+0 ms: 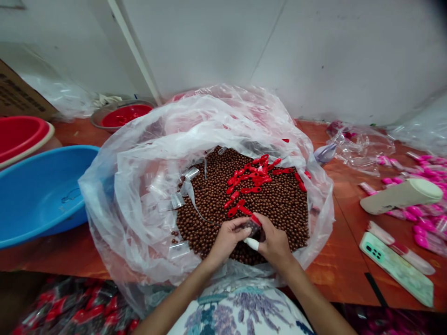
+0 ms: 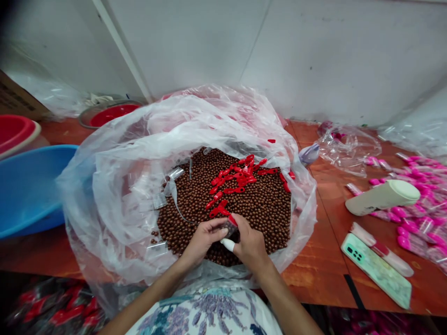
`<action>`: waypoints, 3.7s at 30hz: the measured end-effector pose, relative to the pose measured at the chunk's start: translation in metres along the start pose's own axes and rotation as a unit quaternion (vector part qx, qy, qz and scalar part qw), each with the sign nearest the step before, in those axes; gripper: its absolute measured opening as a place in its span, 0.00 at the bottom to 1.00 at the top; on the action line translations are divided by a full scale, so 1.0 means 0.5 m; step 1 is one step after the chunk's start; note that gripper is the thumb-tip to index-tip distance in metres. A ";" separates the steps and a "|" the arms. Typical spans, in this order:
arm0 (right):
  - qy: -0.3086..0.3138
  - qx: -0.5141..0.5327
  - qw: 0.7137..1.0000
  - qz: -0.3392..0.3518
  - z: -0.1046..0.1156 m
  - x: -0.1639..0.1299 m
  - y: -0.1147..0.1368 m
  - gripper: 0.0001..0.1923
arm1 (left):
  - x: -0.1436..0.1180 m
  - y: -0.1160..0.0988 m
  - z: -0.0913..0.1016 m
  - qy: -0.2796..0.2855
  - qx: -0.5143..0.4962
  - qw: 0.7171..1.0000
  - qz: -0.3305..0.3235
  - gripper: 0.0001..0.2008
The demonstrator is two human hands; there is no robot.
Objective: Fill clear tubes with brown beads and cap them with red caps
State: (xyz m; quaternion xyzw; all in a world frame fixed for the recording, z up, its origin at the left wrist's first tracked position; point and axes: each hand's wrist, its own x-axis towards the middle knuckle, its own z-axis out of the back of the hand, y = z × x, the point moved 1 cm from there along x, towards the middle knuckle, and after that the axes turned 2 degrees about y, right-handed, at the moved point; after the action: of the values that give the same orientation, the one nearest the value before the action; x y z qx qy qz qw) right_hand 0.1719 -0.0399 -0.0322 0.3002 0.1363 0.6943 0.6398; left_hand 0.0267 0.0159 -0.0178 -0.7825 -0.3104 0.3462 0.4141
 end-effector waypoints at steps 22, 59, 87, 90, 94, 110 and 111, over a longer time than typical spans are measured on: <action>-0.012 0.026 0.995 0.098 0.013 -0.015 0.037 0.37 | -0.007 0.011 -0.021 -0.006 -0.171 0.972 0.161 0.16; 0.023 -0.082 0.985 0.149 -0.002 0.101 -0.033 0.30 | 0.067 -0.208 0.343 -0.293 0.602 0.738 -0.086 0.19; -0.090 0.241 0.940 -0.223 0.045 -0.020 -0.074 0.19 | 0.087 0.005 0.080 -0.082 0.305 0.949 0.019 0.12; -0.100 0.285 0.914 -0.272 0.049 -0.022 -0.072 0.21 | 0.101 0.011 0.060 -0.070 0.283 0.956 0.034 0.11; -0.111 0.324 0.892 -0.295 0.053 -0.022 -0.073 0.22 | 0.114 0.013 0.039 -0.066 0.233 0.968 0.059 0.10; -0.091 0.433 0.850 -0.286 0.056 -0.025 -0.070 0.27 | 0.117 0.027 0.013 -0.020 0.072 0.991 0.111 0.12; -0.089 0.434 0.849 -0.287 0.055 -0.025 -0.070 0.26 | 0.118 0.028 0.012 -0.018 0.066 0.991 0.111 0.13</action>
State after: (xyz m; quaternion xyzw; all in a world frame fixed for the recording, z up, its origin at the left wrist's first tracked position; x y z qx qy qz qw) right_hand 0.2164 -0.0523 -0.0339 0.5557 0.4463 0.3198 0.6243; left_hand 0.0581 0.0574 -0.0489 -0.7768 -0.2053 0.4236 0.4183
